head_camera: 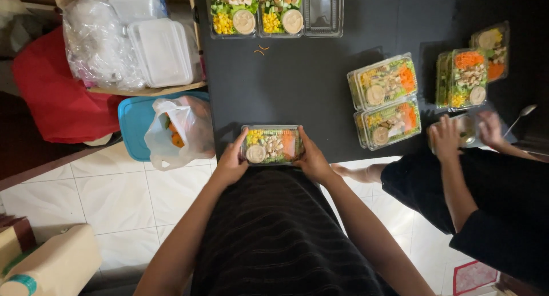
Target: The person organizes and closes lids on plastic takeout salad containers, which include greens, chicken, corn, carrots, and a small sauce cup, by hand.
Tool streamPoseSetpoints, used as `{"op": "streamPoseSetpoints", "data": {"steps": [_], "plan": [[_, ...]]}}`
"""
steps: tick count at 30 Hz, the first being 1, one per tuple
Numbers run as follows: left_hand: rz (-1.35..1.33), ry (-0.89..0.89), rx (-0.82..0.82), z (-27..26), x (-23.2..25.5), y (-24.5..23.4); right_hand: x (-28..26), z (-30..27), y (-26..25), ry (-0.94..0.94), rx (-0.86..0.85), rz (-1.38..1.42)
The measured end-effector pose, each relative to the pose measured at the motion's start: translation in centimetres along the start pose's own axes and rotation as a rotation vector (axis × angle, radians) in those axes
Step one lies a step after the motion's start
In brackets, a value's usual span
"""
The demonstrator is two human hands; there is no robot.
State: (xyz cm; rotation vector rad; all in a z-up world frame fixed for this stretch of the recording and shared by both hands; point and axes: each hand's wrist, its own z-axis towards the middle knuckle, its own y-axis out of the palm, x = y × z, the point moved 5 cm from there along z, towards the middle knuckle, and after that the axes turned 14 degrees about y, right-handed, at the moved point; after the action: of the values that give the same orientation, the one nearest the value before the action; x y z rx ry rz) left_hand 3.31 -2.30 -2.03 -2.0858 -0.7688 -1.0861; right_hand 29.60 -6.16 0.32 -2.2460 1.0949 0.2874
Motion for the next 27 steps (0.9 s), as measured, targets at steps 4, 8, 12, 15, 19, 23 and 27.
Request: {"op": "streamPoseSetpoints", "data": {"steps": [4, 8, 12, 15, 19, 23, 27], "plan": [[0.564, 0.196, 0.029, 1.6, 2.4, 1.4, 0.7, 0.5, 0.4, 0.024, -0.008, -0.011], [0.759, 0.347, 0.002, 3.6, 5.1, 3.6, -0.6, 0.0, 0.0, 0.035, -0.009, -0.029], [0.936, 0.495, 0.063, 5.3, 6.6, 5.9, -0.4, 0.6, 0.1, 0.009, 0.036, -0.028], [0.968, 0.555, 0.08, 5.8, 6.4, 6.7, -0.1, 0.8, -0.1, -0.008, 0.051, -0.017], [0.956, 0.522, 0.018, 6.2, 6.0, 7.2, -0.5, 0.0, -0.4, -0.019, 0.043, -0.025], [0.954, 0.471, -0.042, 6.5, 5.9, 7.6, 0.4, 0.4, -0.1, -0.004, 0.066, -0.051], [0.908, 0.401, -0.043, 6.8, 6.5, 7.2, 0.5, 0.8, -0.3, -0.028, 0.116, -0.094]]}}
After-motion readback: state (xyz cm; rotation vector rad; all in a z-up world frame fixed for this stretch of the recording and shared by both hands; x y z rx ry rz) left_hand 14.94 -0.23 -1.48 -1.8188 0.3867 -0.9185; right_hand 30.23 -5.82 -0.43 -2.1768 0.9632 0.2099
